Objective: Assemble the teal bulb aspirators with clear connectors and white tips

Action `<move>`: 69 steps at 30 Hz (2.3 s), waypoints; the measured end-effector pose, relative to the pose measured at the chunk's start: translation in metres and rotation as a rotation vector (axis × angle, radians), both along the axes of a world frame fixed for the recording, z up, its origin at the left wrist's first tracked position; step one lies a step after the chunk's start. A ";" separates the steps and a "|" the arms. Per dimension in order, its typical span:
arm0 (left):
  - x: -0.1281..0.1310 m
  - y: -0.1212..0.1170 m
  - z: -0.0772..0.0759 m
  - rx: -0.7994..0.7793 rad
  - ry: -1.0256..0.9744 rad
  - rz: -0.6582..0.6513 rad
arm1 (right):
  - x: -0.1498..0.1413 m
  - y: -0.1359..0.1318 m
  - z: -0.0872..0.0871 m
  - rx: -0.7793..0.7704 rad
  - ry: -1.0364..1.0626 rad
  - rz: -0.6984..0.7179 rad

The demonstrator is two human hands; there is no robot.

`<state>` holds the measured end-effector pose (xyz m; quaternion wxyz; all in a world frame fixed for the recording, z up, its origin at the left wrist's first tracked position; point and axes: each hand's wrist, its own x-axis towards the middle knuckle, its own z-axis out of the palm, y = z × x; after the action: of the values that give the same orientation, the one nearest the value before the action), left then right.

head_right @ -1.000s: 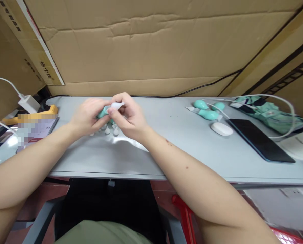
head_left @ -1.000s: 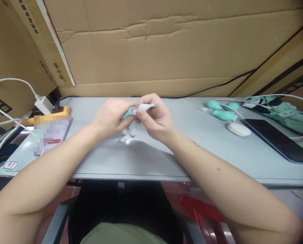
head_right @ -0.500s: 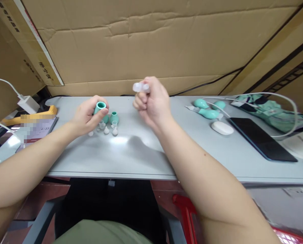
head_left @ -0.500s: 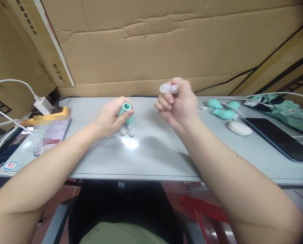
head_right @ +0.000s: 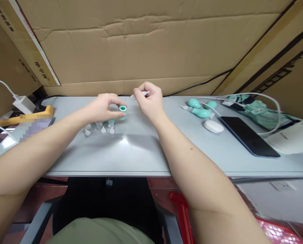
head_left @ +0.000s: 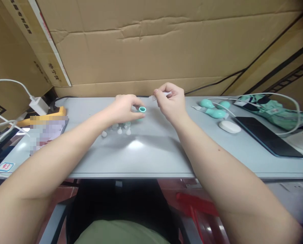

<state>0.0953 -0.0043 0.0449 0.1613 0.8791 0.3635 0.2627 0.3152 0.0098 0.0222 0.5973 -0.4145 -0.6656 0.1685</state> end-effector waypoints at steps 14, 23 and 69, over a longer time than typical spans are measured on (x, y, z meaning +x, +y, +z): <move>-0.017 -0.010 -0.008 0.321 -0.014 0.115 | -0.017 -0.022 0.004 -0.026 -0.113 0.124; -0.057 -0.030 -0.025 0.342 -0.120 -0.039 | -0.050 -0.050 -0.003 -0.180 -0.213 0.523; -0.062 -0.026 -0.039 -0.060 -0.624 -0.141 | -0.046 -0.055 -0.004 0.124 -0.318 0.385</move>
<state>0.0335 -0.0305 0.0062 0.3085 0.7741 0.2423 0.4969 0.2692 -0.0454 0.0181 0.4664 -0.2639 -0.8268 0.1709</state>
